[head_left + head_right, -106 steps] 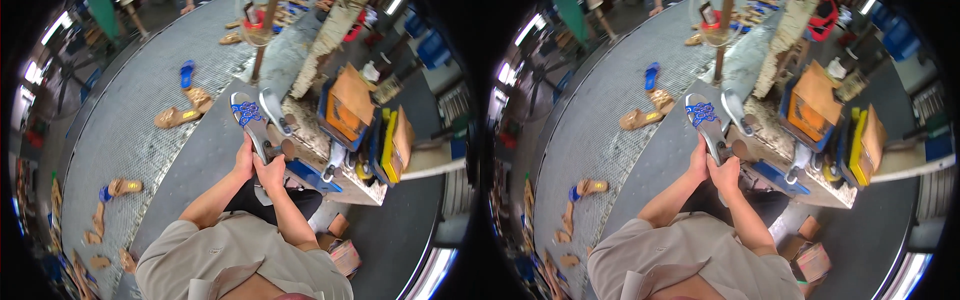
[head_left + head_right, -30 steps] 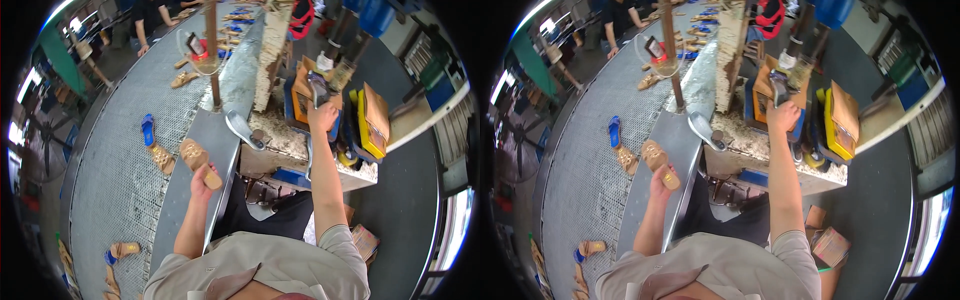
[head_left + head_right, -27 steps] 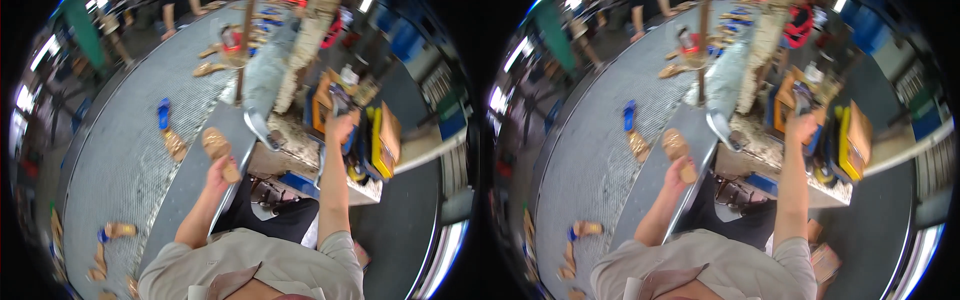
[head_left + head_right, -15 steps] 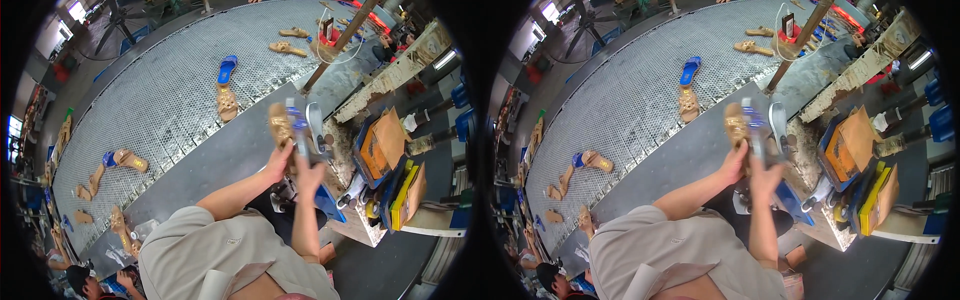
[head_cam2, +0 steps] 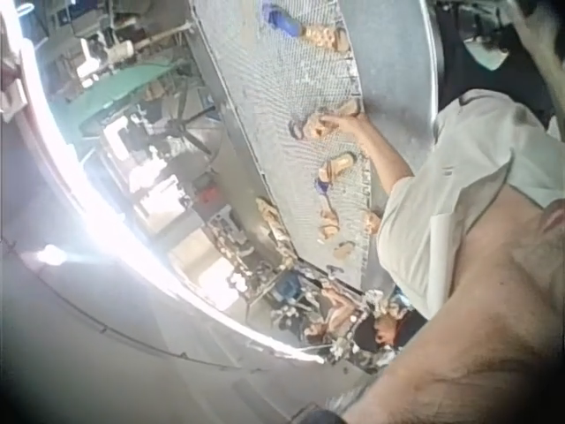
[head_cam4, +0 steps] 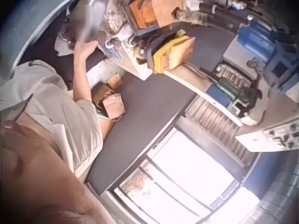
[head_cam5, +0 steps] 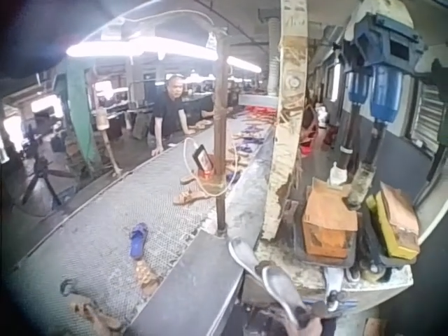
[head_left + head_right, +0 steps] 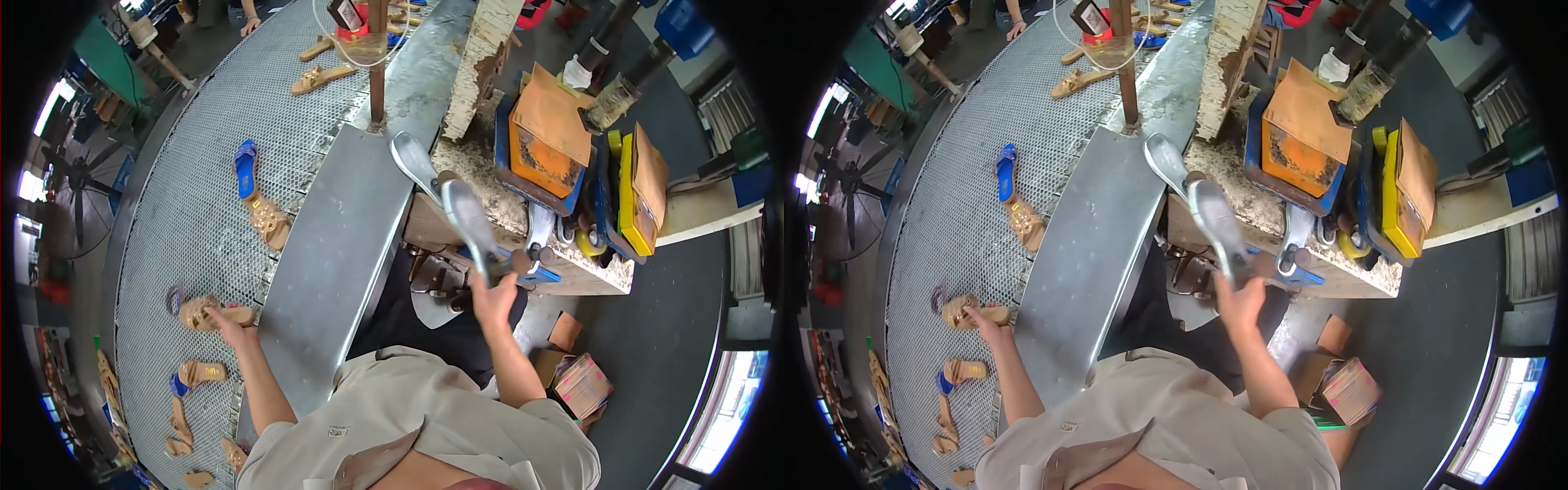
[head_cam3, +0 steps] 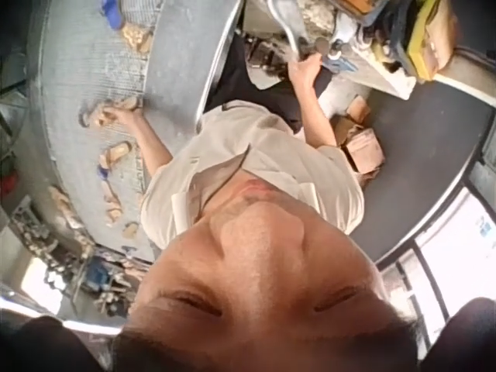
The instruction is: Picking up sandals from a conveyor belt and using a press machine to attach components or finishing.
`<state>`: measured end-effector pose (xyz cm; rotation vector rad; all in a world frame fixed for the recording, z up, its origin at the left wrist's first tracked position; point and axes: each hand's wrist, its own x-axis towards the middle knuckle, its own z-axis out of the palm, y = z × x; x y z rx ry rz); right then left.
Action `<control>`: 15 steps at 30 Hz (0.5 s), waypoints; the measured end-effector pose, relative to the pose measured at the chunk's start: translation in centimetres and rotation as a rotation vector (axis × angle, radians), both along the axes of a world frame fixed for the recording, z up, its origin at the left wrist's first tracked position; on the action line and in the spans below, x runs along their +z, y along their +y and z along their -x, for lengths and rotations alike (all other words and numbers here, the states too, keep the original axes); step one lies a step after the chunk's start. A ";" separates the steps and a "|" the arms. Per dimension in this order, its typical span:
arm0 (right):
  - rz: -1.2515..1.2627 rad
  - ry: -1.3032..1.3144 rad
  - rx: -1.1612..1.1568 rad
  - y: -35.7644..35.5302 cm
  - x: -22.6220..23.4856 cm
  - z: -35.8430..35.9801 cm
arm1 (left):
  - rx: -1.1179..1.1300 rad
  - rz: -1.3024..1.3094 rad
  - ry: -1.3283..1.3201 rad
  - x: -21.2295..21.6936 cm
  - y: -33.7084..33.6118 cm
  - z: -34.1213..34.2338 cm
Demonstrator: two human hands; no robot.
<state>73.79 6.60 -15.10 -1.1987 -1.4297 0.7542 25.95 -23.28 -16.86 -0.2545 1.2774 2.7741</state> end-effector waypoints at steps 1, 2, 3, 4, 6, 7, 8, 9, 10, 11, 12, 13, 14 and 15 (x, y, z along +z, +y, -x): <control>-0.001 -0.063 -0.089 2.2 0.0 -1.1 | -0.149 -0.020 0.124 -0.9 0.7 -0.1; -0.049 -0.084 -0.115 4.5 -0.8 -1.5 | -0.239 -0.057 0.178 -0.5 3.5 -1.6; -0.097 -0.105 -0.139 6.9 -2.2 -1.6 | -0.313 -0.058 0.117 0.3 6.4 -3.5; -0.157 -0.215 -0.142 9.8 -4.5 -1.7 | -0.386 -0.059 0.058 1.1 9.0 -5.3; -0.279 -0.313 -0.114 13.5 -4.4 0.0 | -0.593 -0.139 0.127 0.8 12.0 -7.9; -0.342 -0.316 -0.052 15.2 -3.8 0.6 | -0.667 -0.154 0.127 1.3 13.9 -9.5; -0.336 -0.332 -0.013 17.2 -3.6 1.0 | -0.746 -0.167 0.127 1.8 15.7 -11.2; -0.330 -0.347 0.027 18.9 -3.6 1.2 | -0.748 -0.168 0.129 2.4 17.1 -12.8; -0.330 -0.346 0.018 20.2 -4.0 1.2 | -0.823 -0.215 0.120 3.1 18.5 -14.3; -0.445 -0.457 -0.064 21.4 -4.5 1.1 | -0.900 -0.262 0.109 3.7 19.7 -15.7; -0.560 -0.564 -0.134 22.0 -4.8 1.4 | -0.897 -0.260 0.112 4.1 20.1 -16.6; -0.568 -0.553 -0.106 20.6 -3.6 2.7 | -0.880 -0.223 0.132 4.2 19.7 -16.8; -0.582 -0.600 -0.197 18.3 -2.8 3.8 | -0.860 -0.186 0.151 4.3 19.3 -16.9; -0.600 -0.649 -0.301 16.1 -1.9 4.3 | -0.837 -0.191 0.157 4.5 19.4 -17.1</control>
